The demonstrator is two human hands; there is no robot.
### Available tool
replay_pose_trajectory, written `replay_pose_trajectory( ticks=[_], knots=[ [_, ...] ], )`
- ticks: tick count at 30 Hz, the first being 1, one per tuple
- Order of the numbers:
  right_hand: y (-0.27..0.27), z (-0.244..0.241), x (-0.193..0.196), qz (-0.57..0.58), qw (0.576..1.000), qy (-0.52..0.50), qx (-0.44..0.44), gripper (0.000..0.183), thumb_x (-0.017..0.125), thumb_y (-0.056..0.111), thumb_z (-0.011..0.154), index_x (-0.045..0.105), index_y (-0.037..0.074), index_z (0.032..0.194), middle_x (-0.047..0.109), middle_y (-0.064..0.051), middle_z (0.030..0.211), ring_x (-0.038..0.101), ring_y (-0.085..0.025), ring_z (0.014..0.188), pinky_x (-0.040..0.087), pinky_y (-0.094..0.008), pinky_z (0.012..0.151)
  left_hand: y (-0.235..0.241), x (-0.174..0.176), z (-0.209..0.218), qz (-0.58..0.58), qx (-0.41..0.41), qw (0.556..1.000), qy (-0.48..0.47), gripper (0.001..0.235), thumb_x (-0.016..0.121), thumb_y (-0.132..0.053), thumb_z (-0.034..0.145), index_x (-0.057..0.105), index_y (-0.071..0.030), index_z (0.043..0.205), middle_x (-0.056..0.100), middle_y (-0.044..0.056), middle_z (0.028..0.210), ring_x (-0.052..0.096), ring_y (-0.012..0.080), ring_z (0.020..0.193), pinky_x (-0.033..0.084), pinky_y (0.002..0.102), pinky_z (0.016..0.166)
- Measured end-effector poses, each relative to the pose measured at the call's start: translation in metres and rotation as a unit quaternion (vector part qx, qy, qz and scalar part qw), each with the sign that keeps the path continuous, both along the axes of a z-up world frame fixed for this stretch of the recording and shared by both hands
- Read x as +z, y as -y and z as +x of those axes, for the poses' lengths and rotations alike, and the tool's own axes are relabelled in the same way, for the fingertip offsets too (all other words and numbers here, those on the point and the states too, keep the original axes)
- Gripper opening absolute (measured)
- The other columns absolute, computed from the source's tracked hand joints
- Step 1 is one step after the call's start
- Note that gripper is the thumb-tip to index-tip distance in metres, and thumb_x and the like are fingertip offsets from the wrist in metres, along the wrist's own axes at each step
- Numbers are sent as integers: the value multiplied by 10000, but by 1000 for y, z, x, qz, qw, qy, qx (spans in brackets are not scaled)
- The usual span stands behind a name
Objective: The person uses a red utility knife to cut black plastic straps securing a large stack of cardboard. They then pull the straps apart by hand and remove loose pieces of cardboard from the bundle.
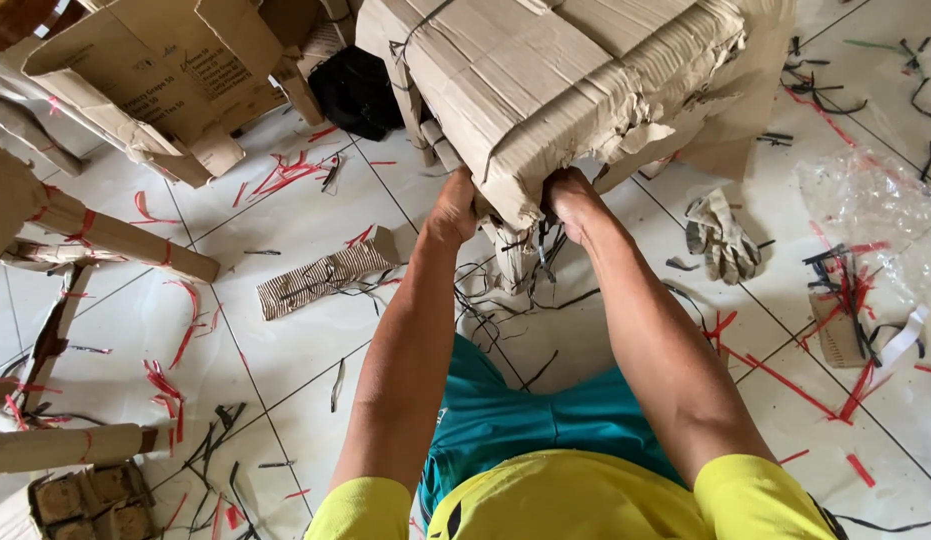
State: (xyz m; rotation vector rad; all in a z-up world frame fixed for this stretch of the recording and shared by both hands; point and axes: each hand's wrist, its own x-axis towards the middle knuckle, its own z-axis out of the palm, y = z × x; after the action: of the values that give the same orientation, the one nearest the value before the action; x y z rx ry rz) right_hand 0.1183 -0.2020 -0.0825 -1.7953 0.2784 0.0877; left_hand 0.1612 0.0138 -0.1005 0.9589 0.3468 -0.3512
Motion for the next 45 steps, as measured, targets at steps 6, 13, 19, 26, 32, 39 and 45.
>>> replay_pose_trajectory(
  ticks=[6,13,19,26,32,39,45],
  knots=[
    [21,18,-51,15,1000,4,10,369,467,51,904,607,-220,1113,573,-260,836,635,-329,711,497,-398,566,11,82,-61,-6,126,992,19,327,632,-201,962,700,116,1007,722,269,873,742,339,826,547,505,820],
    [-17,-130,160,-254,964,13,83,327,502,167,1038,696,-34,1207,713,-269,1048,676,-458,1067,519,-573,917,-18,149,-162,518,72,844,116,715,249,-537,1074,694,-56,790,737,243,899,693,442,989,476,538,934],
    [-58,-208,117,-165,984,21,61,295,453,261,1086,698,99,1122,713,-146,860,696,-344,895,536,-508,846,14,115,-212,278,25,953,119,531,359,-445,1076,680,-112,816,734,157,999,707,279,971,537,412,922],
    [-84,-215,73,136,979,150,16,217,518,65,1090,691,-30,1001,677,-130,735,646,-146,679,559,-278,595,18,169,-213,7,-47,999,12,423,376,-366,1048,550,-38,844,701,243,971,684,350,666,485,457,408],
    [-74,-231,89,8,974,226,27,295,594,66,1063,690,22,788,671,-127,626,610,-173,590,506,-325,565,27,95,-169,-10,-66,998,-12,478,370,-367,1046,568,-60,738,638,171,714,650,311,601,520,389,492],
    [-53,-235,91,164,976,118,79,338,492,21,1081,629,-17,775,599,-98,630,571,-167,615,460,-296,601,23,94,-171,-71,-41,996,24,431,388,-295,1036,579,-36,749,587,153,684,570,246,589,556,385,578],
    [-49,-234,77,29,992,121,38,88,683,38,993,761,45,1030,726,-130,772,671,-179,661,552,-337,636,21,99,-174,-79,-21,996,25,421,419,-265,1025,633,7,785,566,145,668,532,218,576,589,398,604]
  ],
)
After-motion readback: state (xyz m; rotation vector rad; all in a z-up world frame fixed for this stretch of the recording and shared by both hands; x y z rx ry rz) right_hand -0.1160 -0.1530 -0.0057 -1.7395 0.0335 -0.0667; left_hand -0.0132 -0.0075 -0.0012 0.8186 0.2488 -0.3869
